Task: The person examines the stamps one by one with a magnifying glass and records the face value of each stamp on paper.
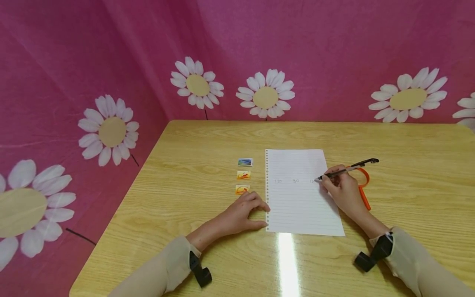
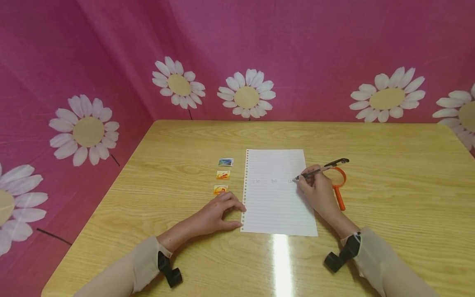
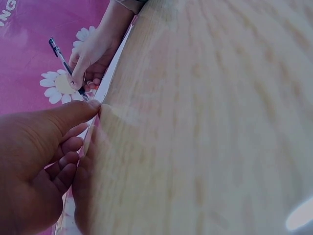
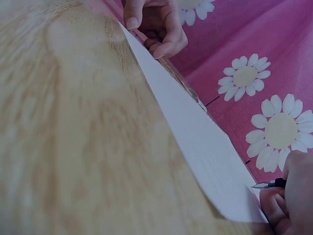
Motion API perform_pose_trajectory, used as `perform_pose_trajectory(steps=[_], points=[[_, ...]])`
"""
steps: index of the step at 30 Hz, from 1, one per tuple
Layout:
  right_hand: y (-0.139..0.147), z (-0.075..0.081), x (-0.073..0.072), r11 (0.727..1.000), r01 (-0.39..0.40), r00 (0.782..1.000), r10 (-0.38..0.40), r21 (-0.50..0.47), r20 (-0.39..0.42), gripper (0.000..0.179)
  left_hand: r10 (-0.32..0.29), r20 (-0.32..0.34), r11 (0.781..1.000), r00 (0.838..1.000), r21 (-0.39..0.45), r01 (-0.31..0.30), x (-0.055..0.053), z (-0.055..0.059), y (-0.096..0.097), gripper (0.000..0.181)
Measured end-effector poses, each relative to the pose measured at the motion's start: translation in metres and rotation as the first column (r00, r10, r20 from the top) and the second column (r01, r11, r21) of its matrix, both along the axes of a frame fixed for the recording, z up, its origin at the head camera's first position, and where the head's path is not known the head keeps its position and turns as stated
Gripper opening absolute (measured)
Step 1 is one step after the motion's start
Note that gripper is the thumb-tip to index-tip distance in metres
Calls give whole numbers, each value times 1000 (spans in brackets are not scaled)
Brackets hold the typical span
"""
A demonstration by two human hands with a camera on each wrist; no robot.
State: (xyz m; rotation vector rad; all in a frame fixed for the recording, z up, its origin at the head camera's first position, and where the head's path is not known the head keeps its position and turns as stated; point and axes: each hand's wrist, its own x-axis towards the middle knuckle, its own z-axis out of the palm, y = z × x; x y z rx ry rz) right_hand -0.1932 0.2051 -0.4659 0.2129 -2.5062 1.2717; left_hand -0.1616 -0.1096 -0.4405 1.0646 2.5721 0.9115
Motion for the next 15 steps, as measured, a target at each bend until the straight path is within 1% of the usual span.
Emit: perform_pose_trajectory(steps=[6, 12, 15], points=[[0, 1, 0, 1000, 0, 1000, 0, -1, 11, 9, 2, 2, 1000, 1000, -4, -2, -1, -2, 0, 29], [1, 2, 1, 998, 18, 998, -14, -55, 58, 13, 6, 0, 1000, 1000, -2, -6, -2, -3, 0, 29], [2, 2, 2, 998, 25, 997, -21, -58, 72, 14, 7, 1, 1000, 1000, -2, -7, -2, -3, 0, 29]])
